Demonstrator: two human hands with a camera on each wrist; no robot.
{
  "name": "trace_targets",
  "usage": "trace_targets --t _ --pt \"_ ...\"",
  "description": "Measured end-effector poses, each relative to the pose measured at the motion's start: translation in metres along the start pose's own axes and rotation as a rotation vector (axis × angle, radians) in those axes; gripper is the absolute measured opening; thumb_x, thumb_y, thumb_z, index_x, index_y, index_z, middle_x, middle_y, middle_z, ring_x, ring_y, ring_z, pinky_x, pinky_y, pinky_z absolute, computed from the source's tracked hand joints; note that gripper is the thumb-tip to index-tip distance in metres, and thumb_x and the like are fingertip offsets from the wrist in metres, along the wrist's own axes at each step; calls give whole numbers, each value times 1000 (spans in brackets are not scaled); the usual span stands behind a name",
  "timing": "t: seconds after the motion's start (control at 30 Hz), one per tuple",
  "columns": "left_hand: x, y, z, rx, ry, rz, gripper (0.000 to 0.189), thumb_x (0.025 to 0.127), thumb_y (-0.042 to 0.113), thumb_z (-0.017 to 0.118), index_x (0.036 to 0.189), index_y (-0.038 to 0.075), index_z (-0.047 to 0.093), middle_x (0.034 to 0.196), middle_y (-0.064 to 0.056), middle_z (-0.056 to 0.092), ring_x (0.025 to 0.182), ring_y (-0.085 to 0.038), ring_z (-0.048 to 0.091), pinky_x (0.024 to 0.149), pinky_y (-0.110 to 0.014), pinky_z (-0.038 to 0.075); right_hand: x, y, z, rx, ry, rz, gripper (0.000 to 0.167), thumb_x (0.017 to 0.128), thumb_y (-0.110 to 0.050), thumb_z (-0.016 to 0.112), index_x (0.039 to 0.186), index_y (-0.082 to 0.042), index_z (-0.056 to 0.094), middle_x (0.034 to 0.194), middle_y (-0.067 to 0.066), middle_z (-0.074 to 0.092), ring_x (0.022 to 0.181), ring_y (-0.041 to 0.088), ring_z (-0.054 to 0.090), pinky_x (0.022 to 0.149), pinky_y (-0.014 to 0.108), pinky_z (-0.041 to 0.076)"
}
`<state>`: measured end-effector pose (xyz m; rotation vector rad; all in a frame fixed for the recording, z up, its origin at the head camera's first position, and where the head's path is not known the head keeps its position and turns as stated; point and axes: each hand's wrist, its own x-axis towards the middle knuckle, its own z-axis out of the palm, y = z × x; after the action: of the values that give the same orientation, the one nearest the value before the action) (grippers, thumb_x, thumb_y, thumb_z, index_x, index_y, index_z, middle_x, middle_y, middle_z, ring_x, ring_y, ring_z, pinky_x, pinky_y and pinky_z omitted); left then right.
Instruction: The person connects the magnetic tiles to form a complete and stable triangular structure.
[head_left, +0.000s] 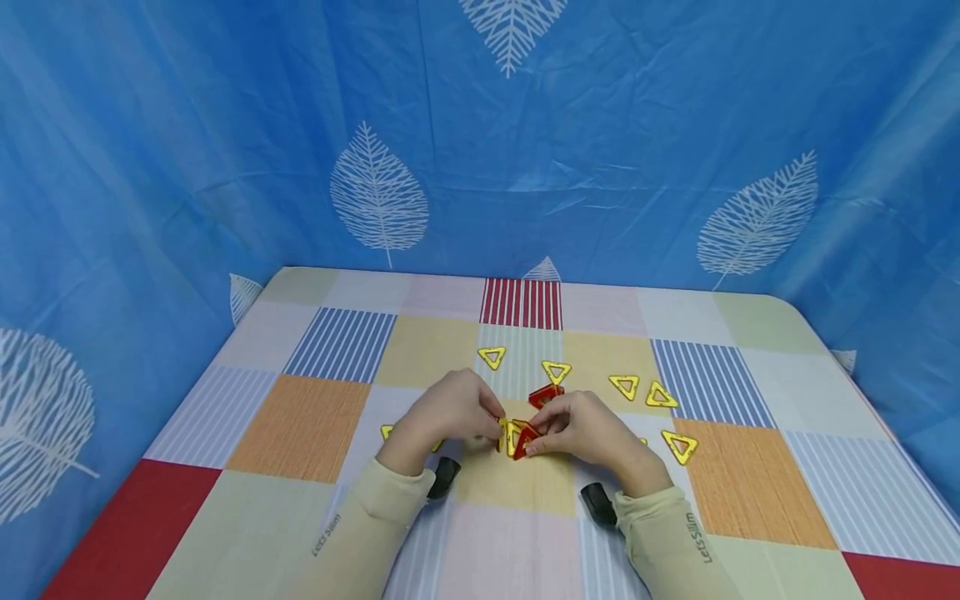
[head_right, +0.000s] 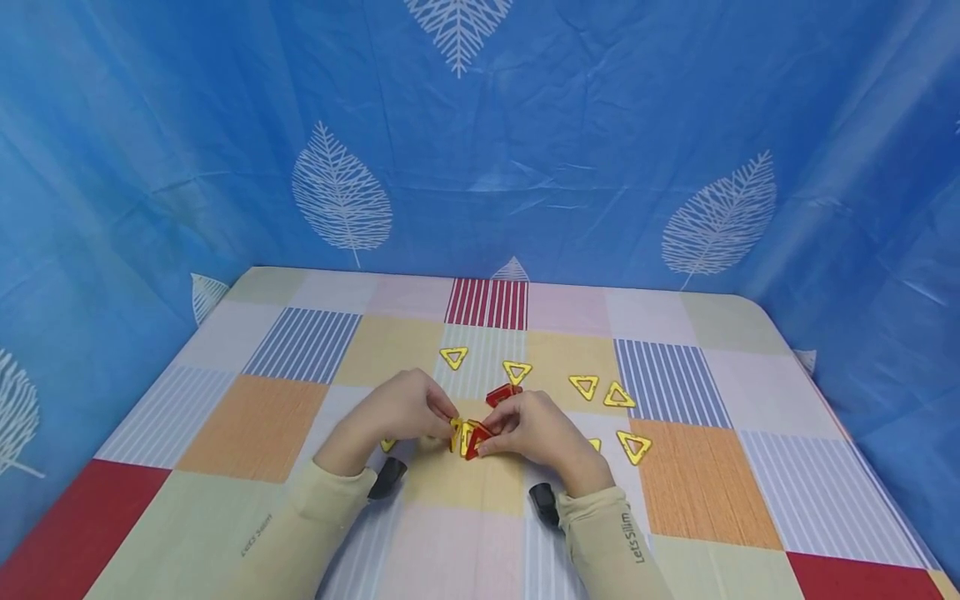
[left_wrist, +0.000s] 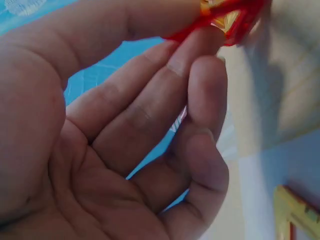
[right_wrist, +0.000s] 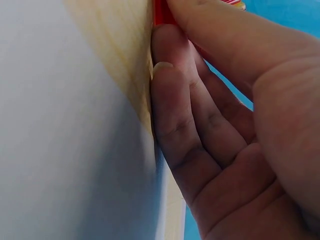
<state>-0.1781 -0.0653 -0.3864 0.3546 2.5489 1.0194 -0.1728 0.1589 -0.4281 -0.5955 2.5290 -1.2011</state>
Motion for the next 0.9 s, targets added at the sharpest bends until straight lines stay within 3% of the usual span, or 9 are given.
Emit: trace_targets --t 0.2,0.57,0.73,0.9 --pt "1 2 2 -8 -16 40 9 77 12 86 78 13 77 73 7 68 64 -13 57 57 -29 49 1 0 -1 -21 18 20 29 72 -27 93 88 -11 75 73 -6 65 68 14 60 64 27 53" --pt "2 6 11 11 -32 25 12 82 18 85 81 15 74 68 5 65 58 -14 56 52 -28 45 -3 0 -3 -15 -6 0 23 77 -30 90 88 -15 75 77 -7 66 70 14 62 66 28 54" --pt "3 7 13 -1 -41 10 14 82 17 85 89 12 75 69 6 66 61 -14 59 55 -29 48 -1 0 -3 -5 -16 -23 21 78 -25 89 88 -12 76 76 -5 66 69 15 63 66 28 55" --pt "2 7 13 -20 -61 22 28 78 14 88 102 8 76 72 6 68 67 -12 63 61 -30 51 0 0 -2 -3 -18 -11 22 78 -26 89 89 -12 76 76 -5 67 70 15 63 67 27 54"
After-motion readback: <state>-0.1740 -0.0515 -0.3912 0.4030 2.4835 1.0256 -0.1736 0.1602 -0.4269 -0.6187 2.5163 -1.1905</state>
